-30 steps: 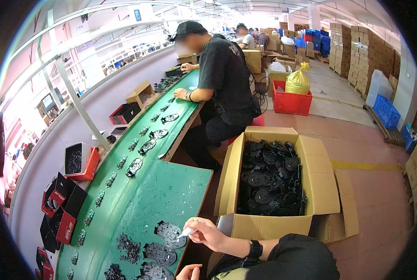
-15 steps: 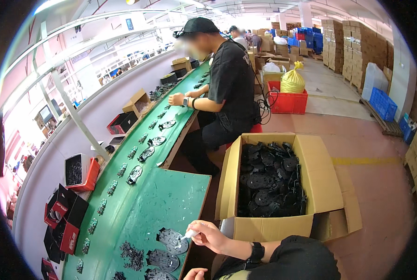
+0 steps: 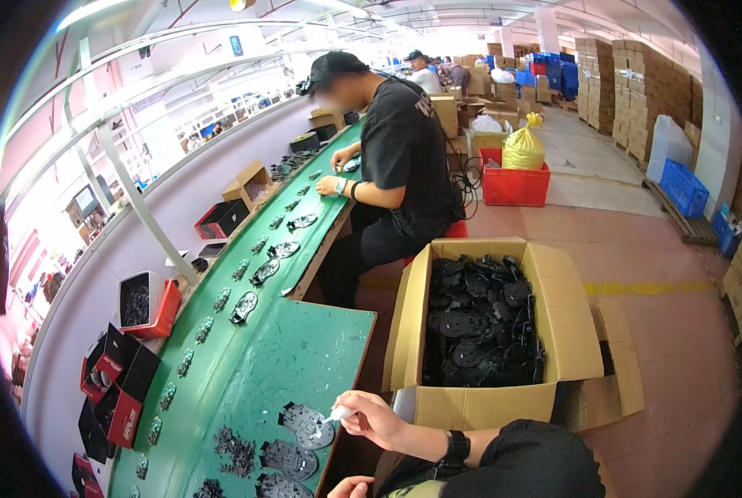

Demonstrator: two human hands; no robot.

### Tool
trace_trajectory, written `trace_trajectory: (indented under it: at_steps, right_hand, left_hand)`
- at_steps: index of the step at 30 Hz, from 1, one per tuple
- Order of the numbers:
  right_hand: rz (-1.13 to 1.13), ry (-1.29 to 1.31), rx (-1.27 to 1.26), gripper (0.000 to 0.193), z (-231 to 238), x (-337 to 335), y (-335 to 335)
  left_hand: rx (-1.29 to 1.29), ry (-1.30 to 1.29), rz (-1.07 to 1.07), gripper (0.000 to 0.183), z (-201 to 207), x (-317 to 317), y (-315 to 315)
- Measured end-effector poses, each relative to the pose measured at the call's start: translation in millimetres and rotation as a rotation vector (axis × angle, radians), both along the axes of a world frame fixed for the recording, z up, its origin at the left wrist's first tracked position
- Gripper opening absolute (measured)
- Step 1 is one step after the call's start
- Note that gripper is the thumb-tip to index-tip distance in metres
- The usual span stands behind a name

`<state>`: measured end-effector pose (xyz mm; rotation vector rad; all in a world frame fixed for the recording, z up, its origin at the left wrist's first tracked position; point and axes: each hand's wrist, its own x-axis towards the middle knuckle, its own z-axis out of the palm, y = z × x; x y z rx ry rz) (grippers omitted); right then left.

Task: The person assembles electronic components on a green workbench. They pick up black plastic casings and insert small black rectangular parts into them. The person also applies glue from a small tube to the casings and places the finished units into a cardboard box.

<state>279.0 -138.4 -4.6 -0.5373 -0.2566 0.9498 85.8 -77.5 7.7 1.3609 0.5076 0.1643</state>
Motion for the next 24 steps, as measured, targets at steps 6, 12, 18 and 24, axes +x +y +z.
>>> trace_trajectory:
  at_steps: [6,12,18,24]
  right_hand:
    - [-0.037,0.006,-0.062,0.021,3.0,4.8,-6.4]
    - [-0.041,0.089,0.004,0.022,-3.5,1.6,-2.3]
    - [0.004,0.156,0.04,0.022,-3.6,0.4,-3.9]
    - [0.017,0.101,0.012,0.023,-4.4,1.4,-11.1]
  left_hand:
    - [0.143,-0.104,-0.463,0.018,91.7,-10.6,18.0]
    - [0.382,-0.975,-0.639,0.017,124.0,2.1,38.9]
    - [0.006,-1.024,-1.074,0.016,153.5,33.5,7.5]
    - [-0.156,-1.04,-1.201,0.016,131.7,44.0,-20.8]
